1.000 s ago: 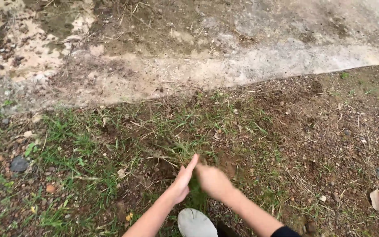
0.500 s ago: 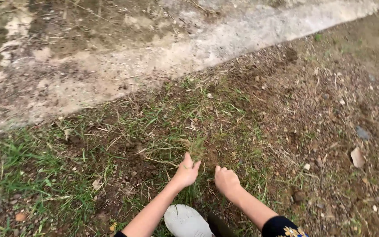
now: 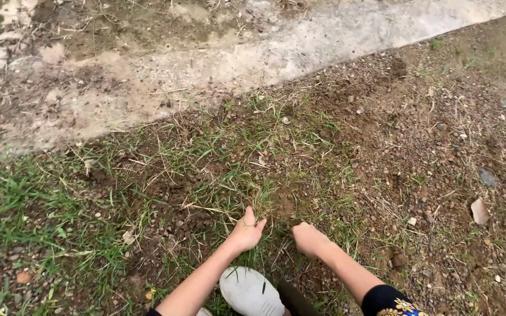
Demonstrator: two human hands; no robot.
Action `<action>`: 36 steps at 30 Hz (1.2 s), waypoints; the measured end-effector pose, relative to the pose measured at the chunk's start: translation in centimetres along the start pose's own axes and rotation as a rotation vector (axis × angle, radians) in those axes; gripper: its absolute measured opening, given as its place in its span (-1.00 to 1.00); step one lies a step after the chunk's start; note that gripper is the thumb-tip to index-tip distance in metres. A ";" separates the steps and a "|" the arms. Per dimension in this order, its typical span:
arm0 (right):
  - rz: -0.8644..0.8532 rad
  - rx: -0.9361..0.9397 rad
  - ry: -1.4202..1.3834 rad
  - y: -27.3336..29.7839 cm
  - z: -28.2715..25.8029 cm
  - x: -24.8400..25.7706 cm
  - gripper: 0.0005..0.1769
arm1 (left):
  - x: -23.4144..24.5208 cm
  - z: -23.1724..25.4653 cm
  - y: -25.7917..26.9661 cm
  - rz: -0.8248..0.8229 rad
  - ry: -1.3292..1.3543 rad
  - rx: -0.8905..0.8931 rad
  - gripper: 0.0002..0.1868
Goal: The person is manually pulling weeds and grass from the soil next to a concrete walkway.
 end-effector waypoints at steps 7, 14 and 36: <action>0.030 -0.039 -0.141 0.5 0.9 -0.7 -0.74 | -0.3 2.5 2.9 0.011 0.075 0.015 -0.31; 0.068 -0.046 -0.282 7.5 -3.4 4.8 -0.77 | -2.7 1.4 1.4 -0.015 0.104 -0.013 -0.34; 0.049 -0.375 -0.478 11.6 -2.4 8.6 -0.43 | -2.8 1.8 -2.4 0.038 0.307 -0.002 -0.18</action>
Point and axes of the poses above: each hand's wrist, its own y-axis away from the middle knuckle, its own x-axis out of the back of the hand, z = x × y, the point moved 9 cm from there along -y, towards the middle knuckle, and after that the axes turned 1 degree about -y, right-handed, at the moved point
